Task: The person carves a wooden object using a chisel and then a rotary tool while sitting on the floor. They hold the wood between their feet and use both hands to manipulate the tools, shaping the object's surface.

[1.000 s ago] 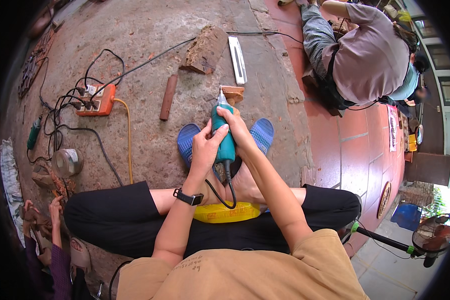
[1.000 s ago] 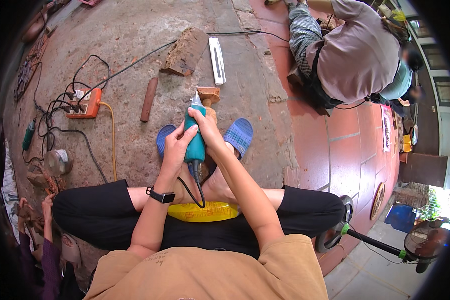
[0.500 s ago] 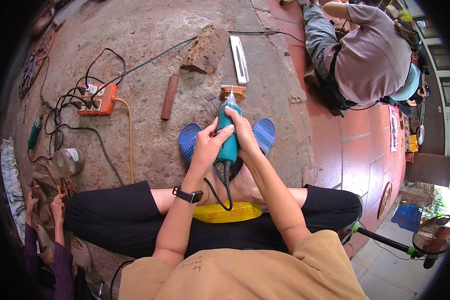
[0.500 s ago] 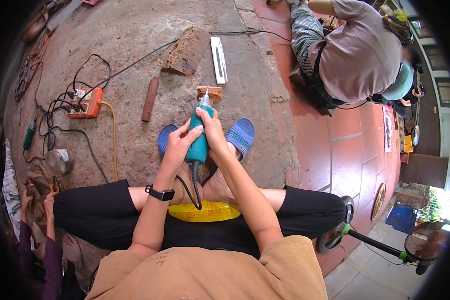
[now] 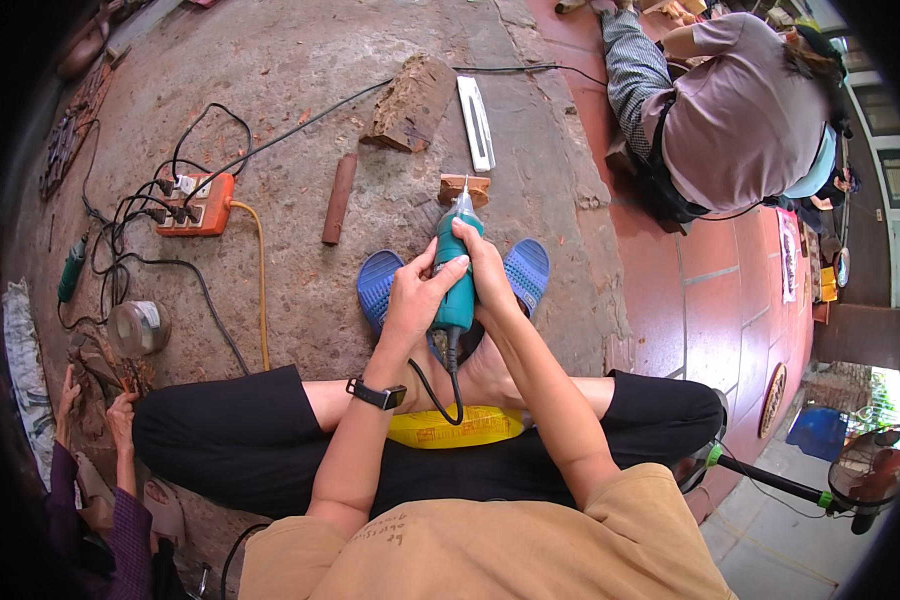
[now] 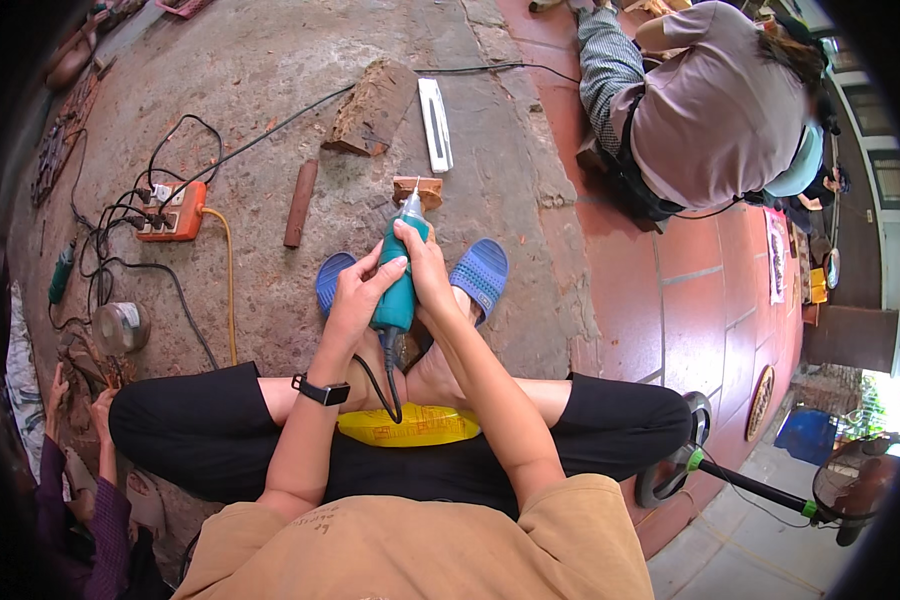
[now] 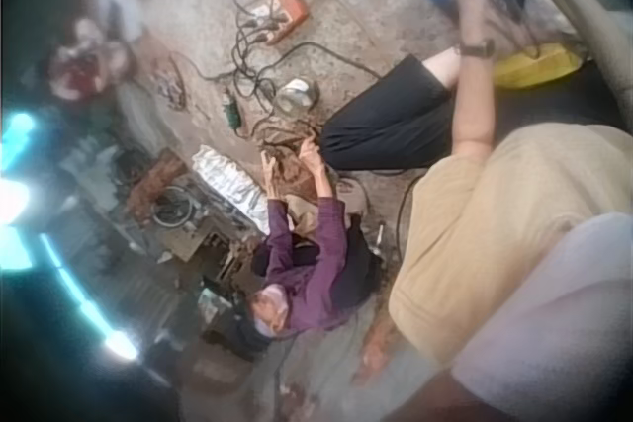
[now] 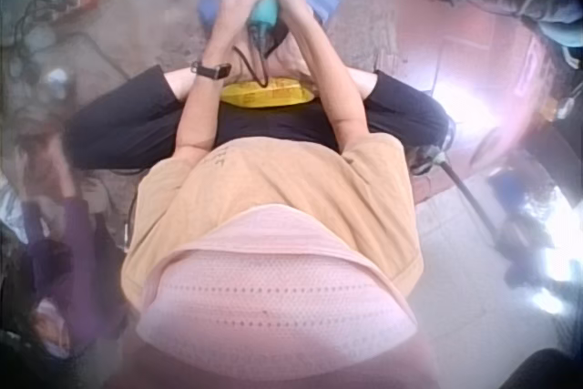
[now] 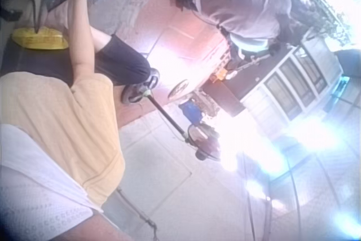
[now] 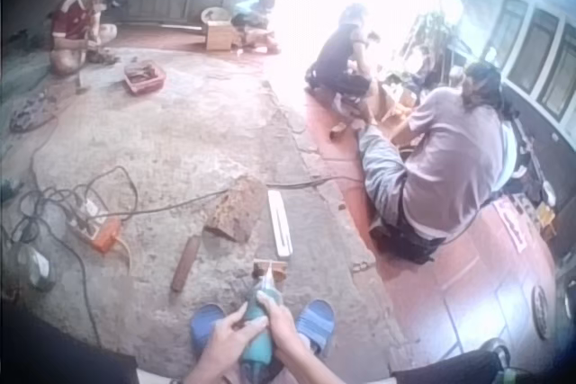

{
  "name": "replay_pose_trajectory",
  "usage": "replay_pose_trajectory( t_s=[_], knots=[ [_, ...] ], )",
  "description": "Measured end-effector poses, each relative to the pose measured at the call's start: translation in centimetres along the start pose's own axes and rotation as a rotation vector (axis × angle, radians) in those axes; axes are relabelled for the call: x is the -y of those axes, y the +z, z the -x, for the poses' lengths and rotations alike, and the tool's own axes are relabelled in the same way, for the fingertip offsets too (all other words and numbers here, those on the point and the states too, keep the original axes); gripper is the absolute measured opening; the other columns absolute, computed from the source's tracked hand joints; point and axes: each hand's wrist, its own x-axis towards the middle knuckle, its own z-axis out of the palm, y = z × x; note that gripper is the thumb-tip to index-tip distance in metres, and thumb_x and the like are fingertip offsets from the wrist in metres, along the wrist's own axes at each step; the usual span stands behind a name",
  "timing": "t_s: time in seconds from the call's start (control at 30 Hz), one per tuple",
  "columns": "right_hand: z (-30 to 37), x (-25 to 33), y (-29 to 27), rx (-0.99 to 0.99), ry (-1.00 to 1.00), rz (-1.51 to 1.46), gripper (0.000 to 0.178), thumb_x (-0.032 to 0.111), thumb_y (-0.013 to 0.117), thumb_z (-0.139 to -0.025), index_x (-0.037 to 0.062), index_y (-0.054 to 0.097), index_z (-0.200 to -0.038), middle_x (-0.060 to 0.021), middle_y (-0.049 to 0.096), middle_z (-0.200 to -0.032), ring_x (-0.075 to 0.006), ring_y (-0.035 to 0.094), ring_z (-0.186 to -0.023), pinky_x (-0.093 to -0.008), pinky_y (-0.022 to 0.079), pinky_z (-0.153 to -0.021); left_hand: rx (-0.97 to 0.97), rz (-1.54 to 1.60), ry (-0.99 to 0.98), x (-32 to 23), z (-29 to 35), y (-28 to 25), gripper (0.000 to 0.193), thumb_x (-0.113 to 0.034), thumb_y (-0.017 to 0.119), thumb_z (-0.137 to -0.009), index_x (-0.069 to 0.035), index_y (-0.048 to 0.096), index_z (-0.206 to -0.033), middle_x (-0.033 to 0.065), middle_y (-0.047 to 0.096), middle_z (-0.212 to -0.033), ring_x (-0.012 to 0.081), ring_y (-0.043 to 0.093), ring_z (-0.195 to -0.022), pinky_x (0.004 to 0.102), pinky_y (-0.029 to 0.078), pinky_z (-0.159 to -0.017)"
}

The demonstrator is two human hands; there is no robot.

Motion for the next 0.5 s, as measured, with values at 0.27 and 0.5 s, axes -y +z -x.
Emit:
replay_pose_trajectory(
  t_s=[0.27, 0.5],
  knots=[
    [-0.1, 0.7, 0.5, 0.008, 0.053, 0.073, 0.035, 0.038, 0.062, -0.091, 0.0038, 0.057, -0.097, -0.0061, 0.058, -0.082, -0.0160, 0.061, -0.068, -0.0312, 0.053, -0.060, 0.008, 0.053, -0.056, 0.2, -0.2, -0.4, 0.051, -0.023, 0.066, -0.093, 0.003, 0.054, -0.135, 0.0050, 0.065, -0.108, 0.0063, 0.060, -0.090, 0.0211, 0.050, -0.078],
    [-0.1, 1.0, 0.9, 0.090, 0.042, 0.123, 0.036, 0.038, 0.063, -0.090, 0.0035, 0.058, -0.097, -0.0058, 0.059, -0.083, -0.0147, 0.061, -0.068, -0.0304, 0.051, -0.059, -0.098, 0.053, -0.005, 0.4, 0.6, 0.4, 0.045, -0.021, 0.065, -0.093, 0.003, 0.058, -0.130, 0.0036, 0.065, -0.106, 0.0058, 0.060, -0.089, 0.0201, 0.049, -0.076]
  ],
)
